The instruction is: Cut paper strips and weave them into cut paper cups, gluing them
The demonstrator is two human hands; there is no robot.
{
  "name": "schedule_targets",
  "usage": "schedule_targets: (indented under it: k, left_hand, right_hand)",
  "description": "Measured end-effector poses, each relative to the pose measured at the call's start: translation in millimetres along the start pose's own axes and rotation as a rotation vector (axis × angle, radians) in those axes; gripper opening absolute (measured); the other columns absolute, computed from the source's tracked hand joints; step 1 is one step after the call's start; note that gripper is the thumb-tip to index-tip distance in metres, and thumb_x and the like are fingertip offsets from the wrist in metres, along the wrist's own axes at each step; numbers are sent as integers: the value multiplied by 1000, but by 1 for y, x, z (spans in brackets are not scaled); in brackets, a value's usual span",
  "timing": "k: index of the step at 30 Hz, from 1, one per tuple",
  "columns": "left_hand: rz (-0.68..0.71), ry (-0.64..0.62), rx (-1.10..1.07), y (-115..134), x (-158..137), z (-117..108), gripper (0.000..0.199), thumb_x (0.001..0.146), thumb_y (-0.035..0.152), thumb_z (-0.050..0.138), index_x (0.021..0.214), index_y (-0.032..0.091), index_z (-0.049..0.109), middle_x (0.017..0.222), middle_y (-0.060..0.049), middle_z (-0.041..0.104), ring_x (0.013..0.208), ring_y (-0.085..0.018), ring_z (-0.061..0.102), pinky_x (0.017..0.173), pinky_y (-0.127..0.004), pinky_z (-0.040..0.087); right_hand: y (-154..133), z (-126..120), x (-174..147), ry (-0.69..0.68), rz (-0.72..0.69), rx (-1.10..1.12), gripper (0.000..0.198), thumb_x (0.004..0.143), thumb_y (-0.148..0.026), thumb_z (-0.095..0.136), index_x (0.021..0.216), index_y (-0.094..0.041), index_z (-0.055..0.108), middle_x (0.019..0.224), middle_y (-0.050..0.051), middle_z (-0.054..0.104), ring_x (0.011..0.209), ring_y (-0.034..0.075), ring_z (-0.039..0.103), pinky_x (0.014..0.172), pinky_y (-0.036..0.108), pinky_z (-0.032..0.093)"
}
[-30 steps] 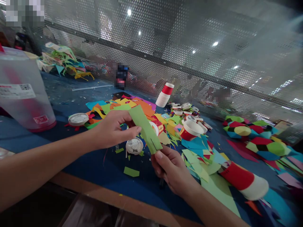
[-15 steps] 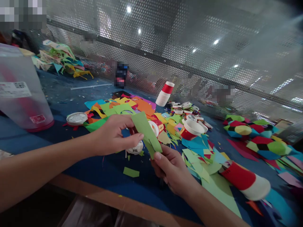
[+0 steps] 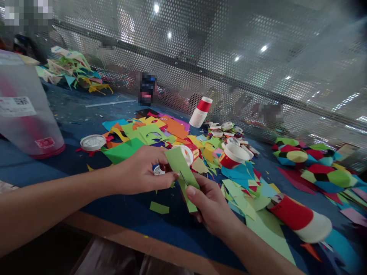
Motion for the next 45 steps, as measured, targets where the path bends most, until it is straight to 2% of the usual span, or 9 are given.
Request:
schedule_targets:
  k: [6, 11, 17, 20, 26, 31, 38, 43, 45]
  left_hand:
    - [46, 5, 0, 0, -2, 2, 20, 84, 22, 54, 78, 16, 72, 70, 2, 68, 64, -9, 59, 59, -17, 41]
    - [23, 4, -16, 0, -2, 2, 20, 85, 24, 54, 78, 15, 71, 71, 1, 69, 64, -10, 60, 60, -18, 43]
    - [-12, -33, -60, -3, -2, 3, 23, 88, 28, 54, 81, 14, 72, 75, -1, 70, 67, -12, 61, 60, -19, 44]
    - [-17, -41, -108, 0, -2, 4, 18, 86, 24, 55, 82, 16, 71, 72, 1, 67, 65, -11, 58, 60, -18, 43]
    - [-130, -201, -218, 5, -2, 13, 17, 81, 18, 53, 81, 17, 70, 68, 3, 61, 61, -10, 52, 56, -17, 40]
    - [-175, -222, -236, 1, -2, 15, 15, 80, 22, 54, 77, 17, 68, 64, 4, 54, 59, -9, 47, 55, -18, 38]
    - [-198, -251, -244, -1, -1, 17, 20, 81, 24, 54, 86, 17, 71, 71, 2, 62, 66, -12, 55, 61, -20, 42]
    - [-155, -270, -255, 0, -2, 16, 19, 86, 27, 54, 86, 16, 70, 81, -2, 68, 75, -15, 60, 65, -22, 45]
    - [-123, -265, -261, 2, -2, 14, 21, 88, 25, 50, 86, 16, 69, 79, -1, 66, 72, -13, 58, 64, -21, 44]
  right_hand:
    - [1, -2, 0, -22, 2, -16, 48, 76, -64, 71, 84, -18, 61, 55, -9, 44, 37, 2, 34, 30, 11, 28]
    - [-3, 2, -2, -26, -28, -16, 48, 79, -64, 68, 86, -17, 63, 53, -9, 43, 36, 2, 31, 29, 12, 24]
    - [-6, 4, -1, -10, -75, 4, 48, 80, -64, 66, 70, -19, 54, 56, -7, 42, 39, 3, 34, 30, 14, 19]
    - [-6, 4, 0, -9, -87, -10, 46, 81, -63, 66, 73, -18, 57, 54, -8, 41, 37, 4, 31, 31, 15, 21]
    - [-5, 3, 1, -14, -94, 35, 44, 73, -60, 76, 79, -17, 64, 55, -7, 45, 43, 6, 33, 38, 19, 26]
    - [-6, 3, 3, -15, -93, 42, 44, 72, -59, 77, 77, -16, 67, 63, -3, 49, 54, 8, 37, 49, 20, 31]
    - [-5, 3, 0, -17, -78, 32, 44, 76, -59, 74, 77, -16, 65, 57, -5, 45, 48, 6, 34, 43, 19, 27]
    - [-3, 2, 1, -4, -62, -3, 49, 78, -64, 69, 66, -19, 54, 49, -7, 45, 35, 4, 30, 30, 17, 23]
    - [-2, 1, 1, 10, -51, -6, 49, 77, -66, 69, 70, -19, 58, 50, -7, 45, 34, 4, 31, 28, 16, 23]
Point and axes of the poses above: each hand's wrist, its own x-axis towards the middle knuckle, its own z-axis out of the palm, y = z × x, the point moved 4 cm from there along x, towards the middle knuckle
